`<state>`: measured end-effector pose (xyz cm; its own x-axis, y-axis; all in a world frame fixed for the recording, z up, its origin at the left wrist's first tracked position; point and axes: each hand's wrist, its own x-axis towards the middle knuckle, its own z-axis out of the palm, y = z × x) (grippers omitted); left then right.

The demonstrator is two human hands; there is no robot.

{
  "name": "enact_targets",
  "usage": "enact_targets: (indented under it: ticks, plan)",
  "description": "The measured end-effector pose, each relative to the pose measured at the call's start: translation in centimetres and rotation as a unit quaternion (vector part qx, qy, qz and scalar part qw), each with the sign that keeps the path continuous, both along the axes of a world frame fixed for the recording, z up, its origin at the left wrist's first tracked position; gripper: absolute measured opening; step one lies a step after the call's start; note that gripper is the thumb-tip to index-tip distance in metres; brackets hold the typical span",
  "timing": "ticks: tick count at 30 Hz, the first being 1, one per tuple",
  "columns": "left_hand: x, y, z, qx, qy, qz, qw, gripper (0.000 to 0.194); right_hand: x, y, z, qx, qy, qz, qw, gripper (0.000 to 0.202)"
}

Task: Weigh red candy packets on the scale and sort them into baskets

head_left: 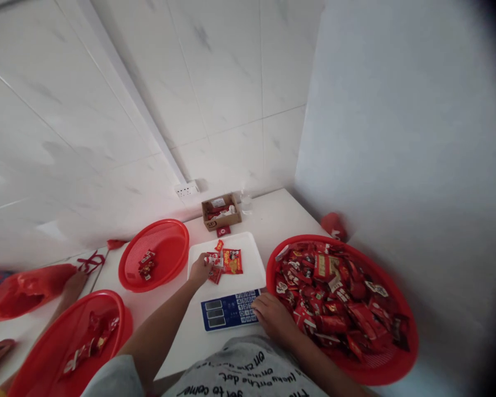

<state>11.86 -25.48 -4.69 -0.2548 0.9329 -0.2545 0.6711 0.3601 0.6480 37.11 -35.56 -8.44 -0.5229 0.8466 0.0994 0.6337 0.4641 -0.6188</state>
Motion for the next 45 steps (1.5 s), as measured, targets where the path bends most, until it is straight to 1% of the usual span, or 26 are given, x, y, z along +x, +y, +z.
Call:
enact_targets:
  ticks: [6, 10, 14, 17, 21, 26, 29, 31, 34, 36, 39, 42, 45]
  plan:
    - [-0.3, 1.3, 0.7, 0.006, 0.103, -0.049, 0.993, 0.021, -0.2, -0.1, 0.1, 0.012, -0.011, -0.005, 1.0, 0.018]
    - [-0.1, 3.4, 0.9, 0.027, 0.155, -0.082, 0.984, 0.023, -0.3, 0.0, 0.1, 0.019, -0.004, -0.012, 1.0, 0.019]
    - [0.1, 5.7, 0.7, 0.024, 0.189, -0.12, 0.974, 0.026, -0.4, 0.1, 0.3, 0.017, -0.004, -0.019, 1.0, 0.019]
    - [0.3, 7.0, 0.4, 0.014, 0.201, -0.141, 0.969, 0.028, -0.5, 0.0, 0.4, 0.019, 0.005, -0.023, 1.0, 0.019]
    - [0.5, 8.2, 0.0, 0.006, 0.195, -0.154, 0.969, 0.02, -0.6, -0.1, 0.2, 0.02, 0.002, -0.029, 0.999, 0.019]
    - [0.6, 8.6, -0.3, 0.003, 0.15, -0.132, 0.98, 0.009, -0.6, 0.1, -0.1, 0.027, -0.002, -0.022, 0.999, 0.019]
    - [0.4, 8.2, 0.1, 0.013, 0.103, -0.102, 0.989, 0.005, -0.5, 0.1, -0.1, 0.029, -0.002, -0.02, 0.999, 0.02]
    - [0.2, 7.4, 0.6, 0.027, 0.067, -0.084, 0.994, 0.009, -0.5, 0.1, -0.1, 0.028, -0.004, -0.017, 0.999, 0.02]
    - [-0.2, 5.4, 1.2, 0.038, 0.026, -0.072, 0.996, 0.015, -0.4, 0.0, 0.0, 0.029, -0.003, -0.012, 1.0, 0.02]
    - [-0.5, 3.8, 1.2, 0.035, 0.015, -0.07, 0.997, 0.015, -0.4, 0.0, -0.1, 0.032, -0.001, -0.01, 0.999, 0.02]
    - [-0.6, 1.7, 0.8, 0.032, 0.03, -0.068, 0.997, 0.014, -0.3, 0.0, -0.1, 0.029, -0.001, -0.011, 1.0, 0.02]
    - [-0.3, 0.0, 0.1, 0.056, 0.068, -0.056, 0.995, 0.014, -0.3, 0.0, -0.1, 0.03, 0.005, -0.01, 1.0, 0.019]
    - [0.7, -1.1, -0.6, 0.104, 0.131, -0.069, 0.984, 0.034, -0.3, 0.0, -0.1, 0.027, 0.011, -0.007, 1.0, 0.02]
